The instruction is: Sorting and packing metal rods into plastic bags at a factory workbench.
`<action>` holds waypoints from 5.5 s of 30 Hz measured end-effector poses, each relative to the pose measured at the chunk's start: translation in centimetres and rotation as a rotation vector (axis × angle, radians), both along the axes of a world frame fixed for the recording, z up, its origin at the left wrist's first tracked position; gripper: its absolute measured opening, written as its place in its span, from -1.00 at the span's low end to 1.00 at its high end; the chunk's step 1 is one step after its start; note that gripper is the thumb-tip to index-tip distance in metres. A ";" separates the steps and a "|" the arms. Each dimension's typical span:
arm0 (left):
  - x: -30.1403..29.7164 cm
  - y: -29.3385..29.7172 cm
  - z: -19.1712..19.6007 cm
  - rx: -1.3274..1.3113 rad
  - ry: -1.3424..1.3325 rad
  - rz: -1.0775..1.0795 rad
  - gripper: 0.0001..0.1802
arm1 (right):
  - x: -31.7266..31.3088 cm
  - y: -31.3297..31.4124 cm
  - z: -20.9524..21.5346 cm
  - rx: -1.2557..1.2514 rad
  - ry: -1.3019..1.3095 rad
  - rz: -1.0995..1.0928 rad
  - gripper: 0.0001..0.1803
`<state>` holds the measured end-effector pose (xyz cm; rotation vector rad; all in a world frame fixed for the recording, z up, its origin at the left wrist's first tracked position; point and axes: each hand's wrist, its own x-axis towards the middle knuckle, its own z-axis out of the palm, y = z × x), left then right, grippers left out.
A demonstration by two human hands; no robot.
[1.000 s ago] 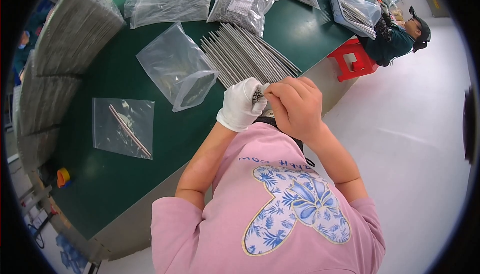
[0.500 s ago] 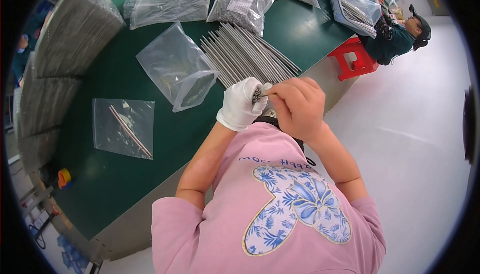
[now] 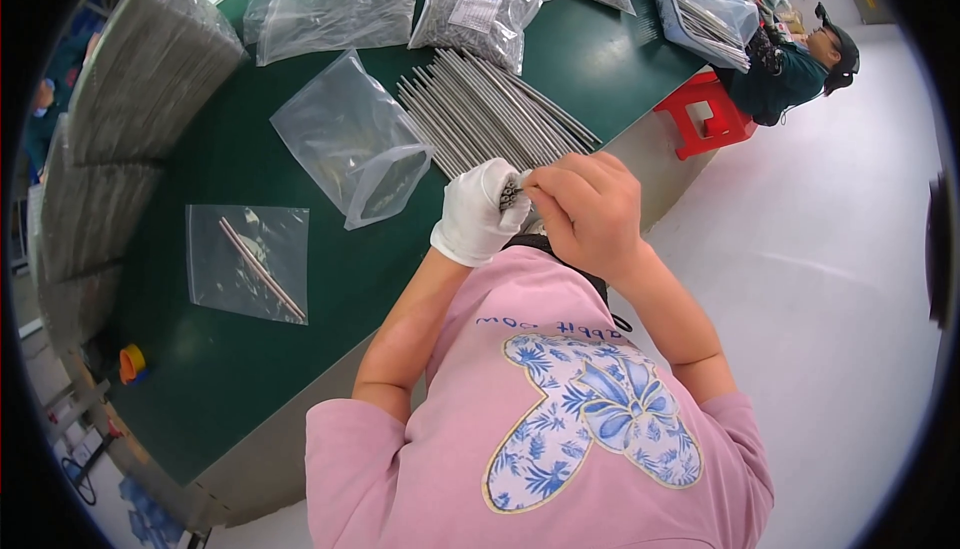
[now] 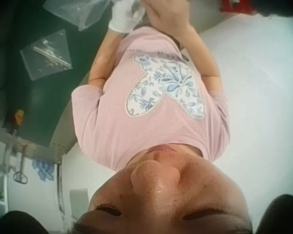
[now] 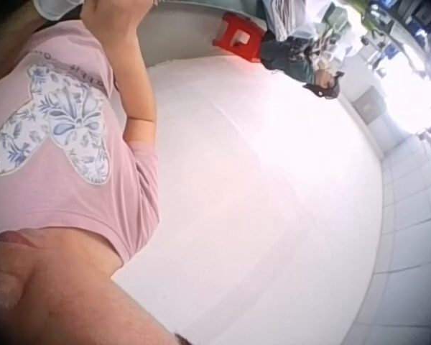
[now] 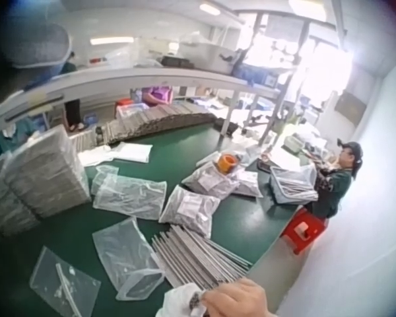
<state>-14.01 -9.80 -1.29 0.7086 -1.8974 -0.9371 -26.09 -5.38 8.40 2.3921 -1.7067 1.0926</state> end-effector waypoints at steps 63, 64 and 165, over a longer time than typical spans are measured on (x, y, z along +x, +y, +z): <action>-1.5 -5.9 -8.4 -1.042 -0.778 -1.080 -0.75 | -4.8 27.6 -15.6 0.401 -0.493 -1.366 -0.85; -0.8 -5.5 -8.6 -1.019 -0.849 -1.007 -0.76 | -4.9 27.5 -15.8 0.406 -0.500 -1.361 -0.85; 11.2 11.5 0.0 1.823 0.865 0.117 -0.84 | 8.7 -13.8 -14.7 0.568 0.428 0.374 -0.83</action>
